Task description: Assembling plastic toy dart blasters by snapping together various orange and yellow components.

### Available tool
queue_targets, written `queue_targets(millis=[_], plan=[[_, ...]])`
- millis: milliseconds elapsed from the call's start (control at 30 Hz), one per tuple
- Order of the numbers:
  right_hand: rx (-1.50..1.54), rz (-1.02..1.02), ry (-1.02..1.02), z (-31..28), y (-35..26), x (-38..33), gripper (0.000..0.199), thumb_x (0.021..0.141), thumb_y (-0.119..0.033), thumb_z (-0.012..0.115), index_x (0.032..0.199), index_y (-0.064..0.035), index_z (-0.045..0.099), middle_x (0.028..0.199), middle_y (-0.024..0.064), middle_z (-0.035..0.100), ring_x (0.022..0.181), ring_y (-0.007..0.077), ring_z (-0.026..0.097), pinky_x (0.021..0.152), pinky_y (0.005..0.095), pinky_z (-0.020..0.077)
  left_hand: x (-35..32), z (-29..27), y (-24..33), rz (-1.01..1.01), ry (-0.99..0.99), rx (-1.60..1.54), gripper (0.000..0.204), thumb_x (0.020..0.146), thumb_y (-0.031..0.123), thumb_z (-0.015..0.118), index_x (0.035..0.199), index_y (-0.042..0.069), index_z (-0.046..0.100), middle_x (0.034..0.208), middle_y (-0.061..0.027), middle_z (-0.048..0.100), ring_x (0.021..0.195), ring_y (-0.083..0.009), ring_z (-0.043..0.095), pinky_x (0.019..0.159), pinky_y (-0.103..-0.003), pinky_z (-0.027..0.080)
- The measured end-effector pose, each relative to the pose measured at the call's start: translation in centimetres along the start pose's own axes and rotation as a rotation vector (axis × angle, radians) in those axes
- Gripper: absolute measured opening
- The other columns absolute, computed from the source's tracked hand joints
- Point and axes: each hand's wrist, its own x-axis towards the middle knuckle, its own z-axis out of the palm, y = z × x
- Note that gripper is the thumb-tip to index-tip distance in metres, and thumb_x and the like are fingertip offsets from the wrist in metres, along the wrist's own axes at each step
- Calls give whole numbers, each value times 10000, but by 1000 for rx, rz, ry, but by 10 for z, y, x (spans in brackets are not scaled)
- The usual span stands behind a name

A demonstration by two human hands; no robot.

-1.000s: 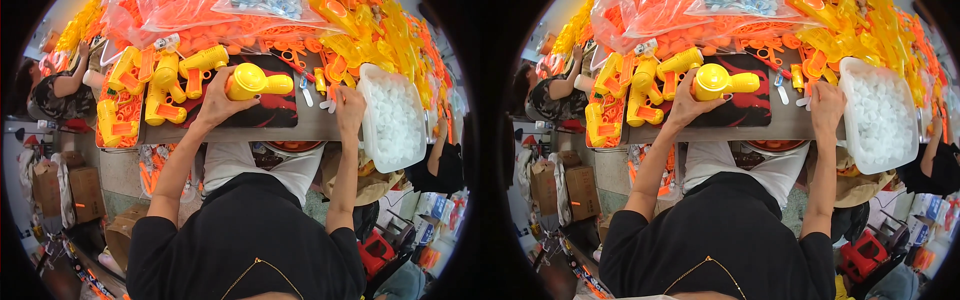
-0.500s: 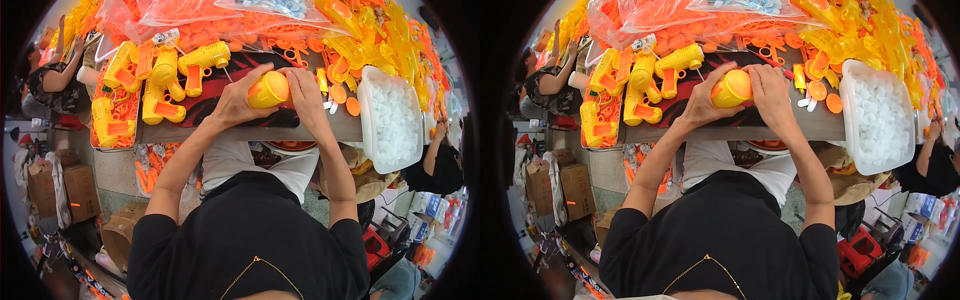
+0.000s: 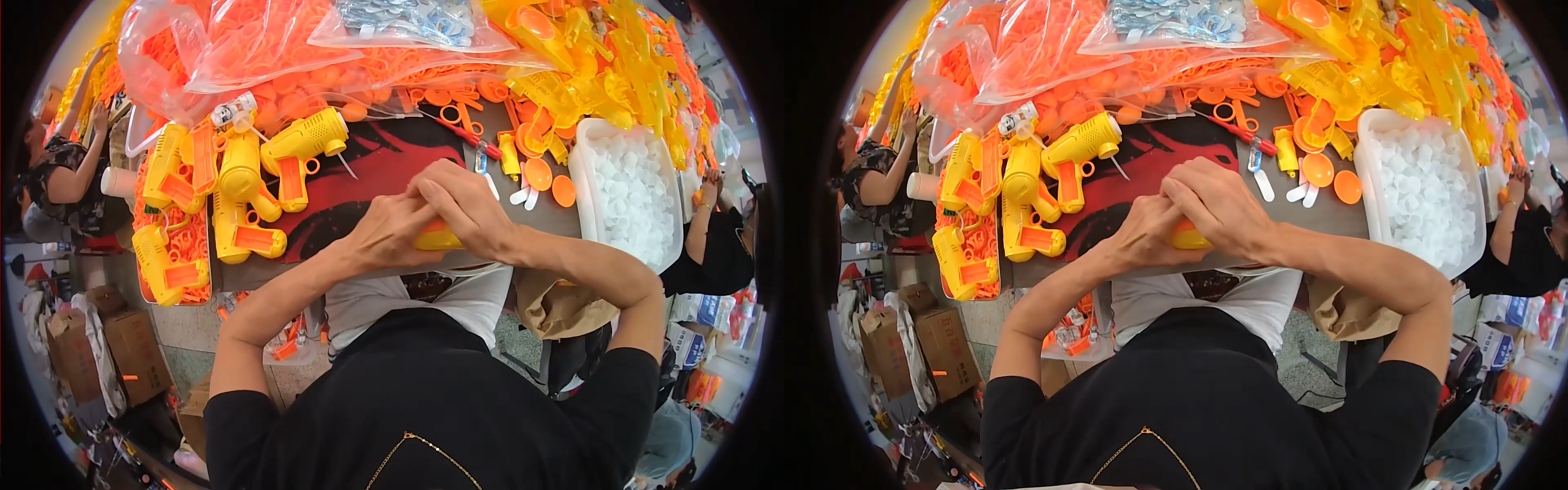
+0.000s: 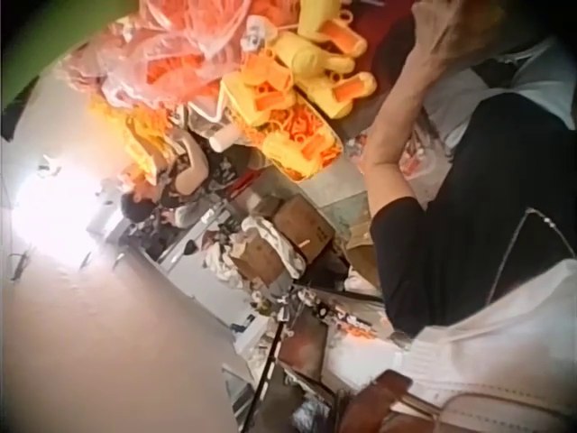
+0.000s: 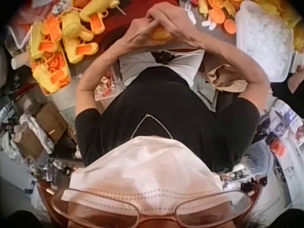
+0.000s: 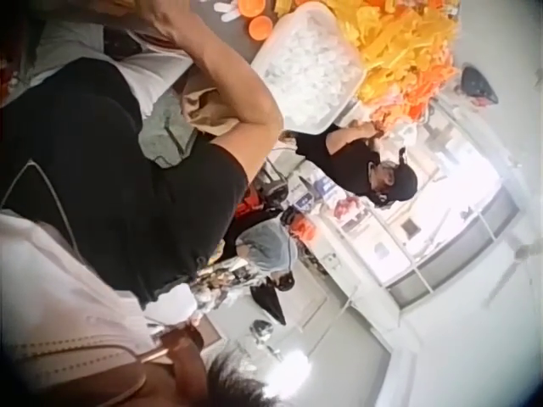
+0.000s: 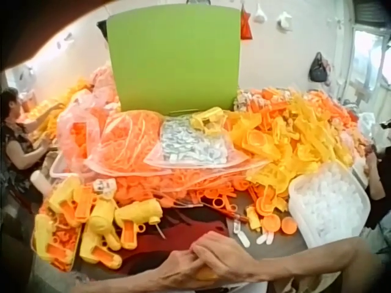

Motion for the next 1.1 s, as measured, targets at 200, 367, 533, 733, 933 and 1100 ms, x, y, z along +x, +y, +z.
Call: queue_targets(millis=[200,367,533,733,933,1100], plan=[[-16,-7,71,1,0,11,270,986,-187,499,895,33,626,850,165,630,842,340,594,776,402,485,0,1,-2,-31,21,-17,646,683,284,822,1225,69,543,1027,-180,635,794,-375,665,640,-458,558],[309,426,55,-8,36,49,352,992,-297,532,949,15,690,882,163,658,784,258,667,719,361,516,-6,-9,11,-237,262,-197,748,690,117,873,1328,39,491,1071,-156,668,959,-264,702,840,-363,573],[-820,248,346,-17,119,67,229,930,-245,618,969,-51,732,968,150,695,852,352,694,735,446,543,-43,-27,19,-352,432,-394,829,738,48,853,1417,25,379,1275,-123,556,1134,-214,609,996,-343,495],[-615,176,370,-11,112,53,226,963,-245,625,1000,-35,702,979,129,679,866,278,695,734,396,546,-62,-52,13,-348,638,-271,806,736,92,858,1399,51,401,1188,-121,604,1058,-229,649,962,-354,512],[565,383,-76,-16,27,-5,229,1006,-239,624,1099,-31,603,1018,38,662,952,124,658,760,274,544,-25,-62,15,-436,612,-554,813,755,48,840,1414,44,364,1192,-136,594,1062,-199,650,928,-331,540],[574,407,62,-25,30,-27,223,998,-238,641,1103,-57,564,1054,46,667,954,110,641,815,264,519,-20,-40,4,-358,458,-546,817,764,38,833,1427,46,355,1201,-125,595,1084,-199,642,935,-336,541]])
